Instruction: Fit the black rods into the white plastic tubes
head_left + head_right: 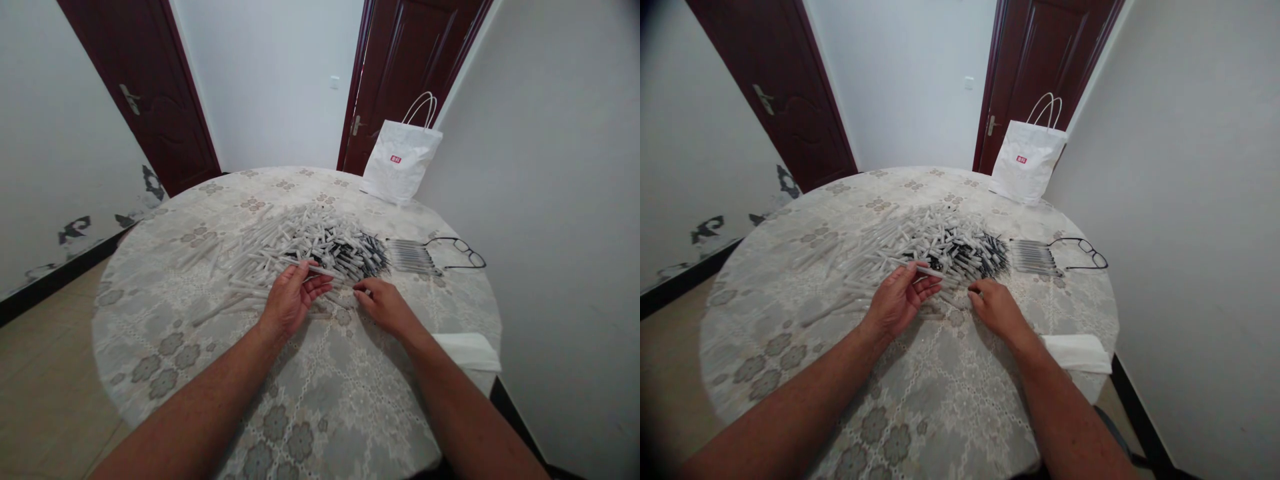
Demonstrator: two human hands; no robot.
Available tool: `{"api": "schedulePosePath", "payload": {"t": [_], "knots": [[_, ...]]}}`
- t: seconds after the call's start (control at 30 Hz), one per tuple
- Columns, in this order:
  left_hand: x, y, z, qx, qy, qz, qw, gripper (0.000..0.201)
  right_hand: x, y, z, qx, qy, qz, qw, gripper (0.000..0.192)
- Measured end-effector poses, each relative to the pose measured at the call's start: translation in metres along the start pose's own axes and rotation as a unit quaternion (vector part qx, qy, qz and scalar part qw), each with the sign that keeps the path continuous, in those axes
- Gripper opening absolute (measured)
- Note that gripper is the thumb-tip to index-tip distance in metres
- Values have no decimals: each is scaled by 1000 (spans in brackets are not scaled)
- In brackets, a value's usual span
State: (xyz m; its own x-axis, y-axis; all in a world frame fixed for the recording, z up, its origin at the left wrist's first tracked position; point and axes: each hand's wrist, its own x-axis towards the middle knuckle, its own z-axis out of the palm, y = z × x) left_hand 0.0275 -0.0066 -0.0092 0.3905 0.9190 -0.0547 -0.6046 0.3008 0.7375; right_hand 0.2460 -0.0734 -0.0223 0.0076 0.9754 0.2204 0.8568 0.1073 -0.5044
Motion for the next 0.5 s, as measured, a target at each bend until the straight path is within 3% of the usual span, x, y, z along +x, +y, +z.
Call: {"api": "schedulePosePath", "payload": {"t": [0.17,0.33,0.5], "knots": [[5,4,-4,-4,35,62,997,25,11,5,3,-51,75,-24,996,22],[9,7,-6,-10,70,84,994,26,32,0,2,-84,71,-33,993,22],[11,9,-7,-5,105,115,988,27,49,-22,15,-95,63,-71,991,24]]}}
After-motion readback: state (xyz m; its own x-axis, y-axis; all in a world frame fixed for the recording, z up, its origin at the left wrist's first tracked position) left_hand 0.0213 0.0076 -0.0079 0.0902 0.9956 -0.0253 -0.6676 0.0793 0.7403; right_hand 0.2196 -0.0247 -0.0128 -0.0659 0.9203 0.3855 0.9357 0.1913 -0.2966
